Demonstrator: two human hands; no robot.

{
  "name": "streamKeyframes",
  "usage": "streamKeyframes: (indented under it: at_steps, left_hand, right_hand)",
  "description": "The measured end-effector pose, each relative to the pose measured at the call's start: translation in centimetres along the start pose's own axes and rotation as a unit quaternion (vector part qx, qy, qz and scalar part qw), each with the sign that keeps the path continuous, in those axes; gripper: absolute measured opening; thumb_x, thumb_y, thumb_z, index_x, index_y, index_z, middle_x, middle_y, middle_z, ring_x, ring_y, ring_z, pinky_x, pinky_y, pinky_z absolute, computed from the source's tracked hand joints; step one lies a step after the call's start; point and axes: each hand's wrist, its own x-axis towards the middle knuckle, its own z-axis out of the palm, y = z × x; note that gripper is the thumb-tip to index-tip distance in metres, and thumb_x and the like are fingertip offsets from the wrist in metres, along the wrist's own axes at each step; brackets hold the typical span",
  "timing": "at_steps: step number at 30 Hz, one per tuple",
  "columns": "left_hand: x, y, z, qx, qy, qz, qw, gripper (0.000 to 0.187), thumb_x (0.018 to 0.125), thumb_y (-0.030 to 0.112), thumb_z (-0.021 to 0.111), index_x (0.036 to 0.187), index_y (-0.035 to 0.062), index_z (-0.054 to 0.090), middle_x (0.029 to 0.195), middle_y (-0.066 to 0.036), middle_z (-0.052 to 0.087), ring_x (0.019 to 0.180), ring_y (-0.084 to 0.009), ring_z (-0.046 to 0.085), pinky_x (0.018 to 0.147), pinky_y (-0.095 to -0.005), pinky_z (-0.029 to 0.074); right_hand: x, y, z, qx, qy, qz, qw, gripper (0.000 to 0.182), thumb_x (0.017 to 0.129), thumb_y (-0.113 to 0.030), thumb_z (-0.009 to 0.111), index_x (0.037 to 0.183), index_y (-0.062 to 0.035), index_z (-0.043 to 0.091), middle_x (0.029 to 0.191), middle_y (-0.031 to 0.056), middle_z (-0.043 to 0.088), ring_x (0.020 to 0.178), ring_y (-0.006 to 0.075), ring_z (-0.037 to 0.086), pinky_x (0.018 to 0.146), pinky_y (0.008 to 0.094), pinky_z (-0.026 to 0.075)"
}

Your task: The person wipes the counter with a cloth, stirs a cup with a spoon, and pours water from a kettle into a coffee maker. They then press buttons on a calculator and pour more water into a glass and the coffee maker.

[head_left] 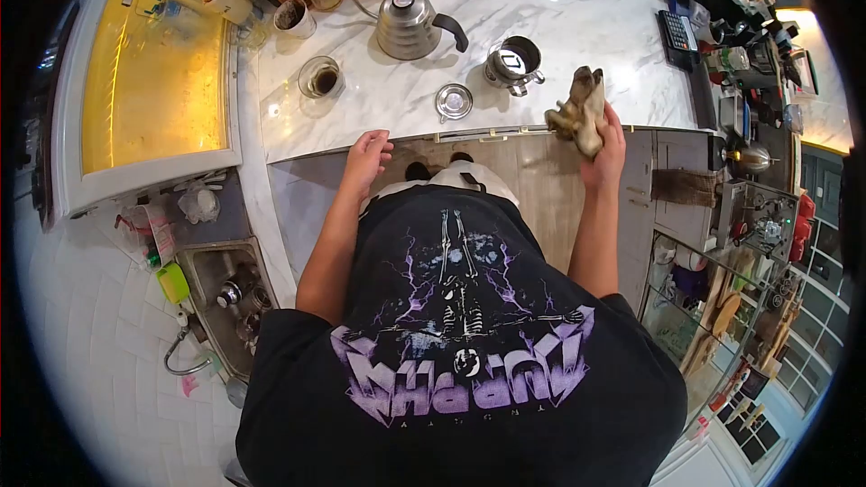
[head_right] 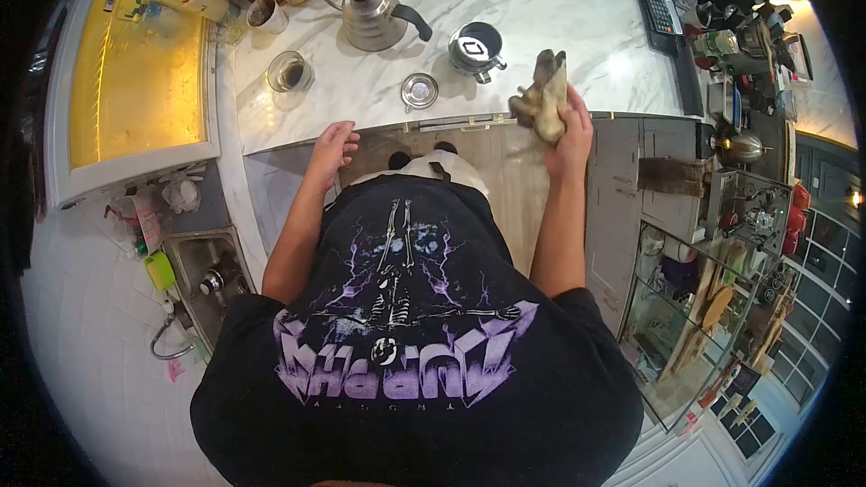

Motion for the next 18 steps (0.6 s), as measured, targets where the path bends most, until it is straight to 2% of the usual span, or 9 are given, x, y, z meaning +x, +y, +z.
streamKeyframes:
  at_steps: [2, 4, 5, 7, 8, 10, 11, 14, 18]
  left_hand:
    - [0.1, 0.6, 0.9, 0.004, 0.006, 0.009, 1.0, 0.042, 0.104, 0.047, 0.063, 0.129, 0.0138, 0.066, 0.107, 0.0, 0.07, 0.089, -0.0087, 0.061, 0.072, -0.0261, 0.047]
    - [0.1, 1.1, 1.7, 0.008, 0.014, 0.016, 1.0, 0.042, 0.104, 0.047, 0.064, 0.129, 0.0138, 0.066, 0.107, -0.001, 0.07, 0.089, -0.0088, 0.06, 0.072, -0.0262, 0.047]
    - [0.2, 1.3, 2.0, 0.01, 0.011, 0.021, 1.0, 0.043, 0.104, 0.048, 0.064, 0.129, 0.0138, 0.066, 0.107, -0.001, 0.07, 0.089, -0.009, 0.061, 0.072, -0.0266, 0.047]
    - [0.4, 1.8, 2.6, 0.014, 0.011, 0.028, 0.999, 0.043, 0.104, 0.048, 0.064, 0.13, 0.0139, 0.066, 0.107, -0.001, 0.071, 0.089, -0.0093, 0.061, 0.072, -0.0269, 0.047]
    - [0.4, 2.0, 3.0, 0.021, 0.015, 0.027, 0.999, 0.043, 0.104, 0.048, 0.063, 0.13, 0.0138, 0.066, 0.107, -0.001, 0.071, 0.089, -0.0097, 0.061, 0.073, -0.0272, 0.047]
    - [0.5, 2.6, 3.9, 0.029, 0.022, 0.026, 0.999, 0.043, 0.104, 0.048, 0.063, 0.13, 0.0137, 0.066, 0.107, -0.001, 0.071, 0.089, -0.0101, 0.061, 0.073, -0.0275, 0.047]
    - [0.4, 2.8, 4.4, 0.03, 0.032, 0.024, 0.999, 0.043, 0.104, 0.048, 0.063, 0.13, 0.0137, 0.066, 0.108, -0.001, 0.071, 0.09, -0.0105, 0.062, 0.073, -0.0276, 0.047]
    - [0.6, 3.0, 5.7, 0.028, 0.049, 0.027, 0.998, 0.042, 0.104, 0.047, 0.063, 0.129, 0.0137, 0.066, 0.109, -0.002, 0.071, 0.091, -0.0109, 0.063, 0.073, -0.0279, 0.047]
    - [-0.5, 3.6, 7.0, 0.038, 0.065, 0.027, 0.997, 0.045, 0.105, 0.046, 0.062, 0.136, 0.0128, 0.064, 0.113, -0.002, 0.071, 0.095, -0.0103, 0.062, 0.076, -0.0267, 0.047]
  right_hand:
    - [3.1, 0.1, 0.3, -0.014, 0.014, -0.012, 1.0, 0.049, 0.097, -0.006, 0.054, 0.145, 0.0059, 0.056, 0.13, 0.0206, 0.067, 0.113, 0.0306, 0.07, 0.096, 0.0398, 0.059]
    - [6.8, 1.7, -0.2, -0.152, 0.018, -0.048, 0.987, 0.044, 0.096, -0.006, 0.063, 0.138, 0.0028, 0.064, 0.127, 0.0203, 0.069, 0.112, 0.0278, 0.071, 0.093, 0.0348, 0.058]
    - [8.4, 2.4, -0.1, -0.148, -0.001, -0.039, 0.988, 0.043, 0.092, -0.007, 0.069, 0.134, 0.001, 0.068, 0.131, 0.0184, 0.069, 0.116, 0.0253, 0.068, 0.096, 0.0331, 0.055]
    - [13.1, 5.4, -1.0, -0.298, -0.039, -0.146, 0.943, 0.047, 0.09, -0.011, 0.072, 0.136, -0.0023, 0.067, 0.138, 0.0185, 0.065, 0.125, 0.0294, 0.064, 0.104, 0.0379, 0.052]
    - [14.4, 5.3, -0.4, -0.295, -0.039, -0.146, 0.943, 0.047, 0.09, -0.011, 0.072, 0.136, -0.0023, 0.067, 0.138, 0.0185, 0.065, 0.125, 0.0294, 0.064, 0.104, 0.0379, 0.052]
    - [16.1, 5.1, 1.9, -0.433, -0.046, -0.283, 0.855, 0.058, 0.086, -0.015, 0.076, 0.142, -0.0068, 0.063, 0.148, 0.0198, 0.056, 0.133, 0.036, 0.058, 0.111, 0.0424, 0.049]
    - [16.9, 4.8, 2.6, -0.431, -0.047, -0.282, 0.856, 0.058, 0.086, -0.015, 0.076, 0.142, -0.0068, 0.063, 0.148, 0.0198, 0.056, 0.133, 0.036, 0.058, 0.111, 0.0424, 0.049]
    - [19.8, 4.2, 4.3, -0.515, -0.089, -0.286, 0.803, 0.074, 0.081, -0.016, 0.081, 0.15, -0.0107, 0.054, 0.154, 0.0206, 0.046, 0.133, 0.0407, 0.056, 0.111, 0.0442, 0.05]
    - [21.1, 3.3, 6.7, -0.517, -0.149, -0.263, 0.801, 0.075, 0.08, -0.017, 0.081, 0.15, -0.0111, 0.054, 0.153, 0.0205, 0.048, 0.131, 0.0406, 0.058, 0.108, 0.0443, 0.052]
